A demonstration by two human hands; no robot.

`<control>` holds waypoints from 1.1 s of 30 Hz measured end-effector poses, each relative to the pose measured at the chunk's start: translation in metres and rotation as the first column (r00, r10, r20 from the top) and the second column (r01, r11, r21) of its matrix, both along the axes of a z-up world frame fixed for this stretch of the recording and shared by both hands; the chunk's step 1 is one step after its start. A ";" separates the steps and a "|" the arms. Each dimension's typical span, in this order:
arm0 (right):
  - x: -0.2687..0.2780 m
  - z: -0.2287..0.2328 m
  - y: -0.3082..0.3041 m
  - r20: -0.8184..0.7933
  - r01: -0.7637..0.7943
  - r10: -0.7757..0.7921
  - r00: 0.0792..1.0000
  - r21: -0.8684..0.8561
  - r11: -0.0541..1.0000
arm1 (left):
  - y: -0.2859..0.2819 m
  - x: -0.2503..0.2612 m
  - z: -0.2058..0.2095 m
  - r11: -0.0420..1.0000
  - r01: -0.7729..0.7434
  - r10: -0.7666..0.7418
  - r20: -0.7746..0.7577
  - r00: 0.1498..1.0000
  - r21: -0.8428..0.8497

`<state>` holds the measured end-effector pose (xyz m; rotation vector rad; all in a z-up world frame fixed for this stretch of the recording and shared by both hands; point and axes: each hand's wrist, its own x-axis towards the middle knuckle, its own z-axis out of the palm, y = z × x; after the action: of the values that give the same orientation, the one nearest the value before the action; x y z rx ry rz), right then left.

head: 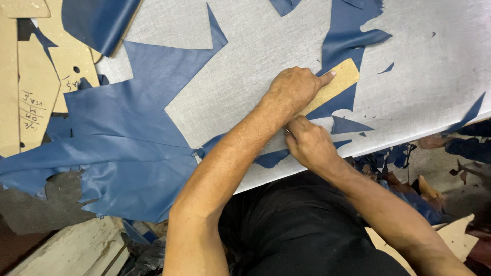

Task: The person places cardboard templates onto a large sheet of blue fabric and uses a utility knife to cut around the templates. The person repeatedly repositions templates, cuts the fabric, and removes the cut pieces, accumulating a pile of fabric scraps on the table.

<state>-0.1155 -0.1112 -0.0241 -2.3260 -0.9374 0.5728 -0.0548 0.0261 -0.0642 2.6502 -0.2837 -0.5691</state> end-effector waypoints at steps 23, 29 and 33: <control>0.248 0.010 -0.144 0.409 -0.473 0.801 0.437 -0.653 0.591 | -0.031 -0.006 0.052 0.948 -0.102 0.119 -0.038 0.992 0.302; 0.189 0.004 -0.120 0.312 -0.225 0.289 0.905 -0.227 0.948 | -0.018 -0.071 0.078 0.695 -0.718 0.716 0.119 0.687 -0.032; 0.153 -0.005 -0.080 0.198 -0.088 0.089 0.976 -0.014 0.996 | 0.015 -0.099 0.081 0.528 -0.820 0.669 0.486 0.563 0.222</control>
<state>0.0377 -0.1916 -0.0295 -2.3876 -1.1367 0.3827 -0.1535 0.0408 0.0168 2.8769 1.0247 0.1757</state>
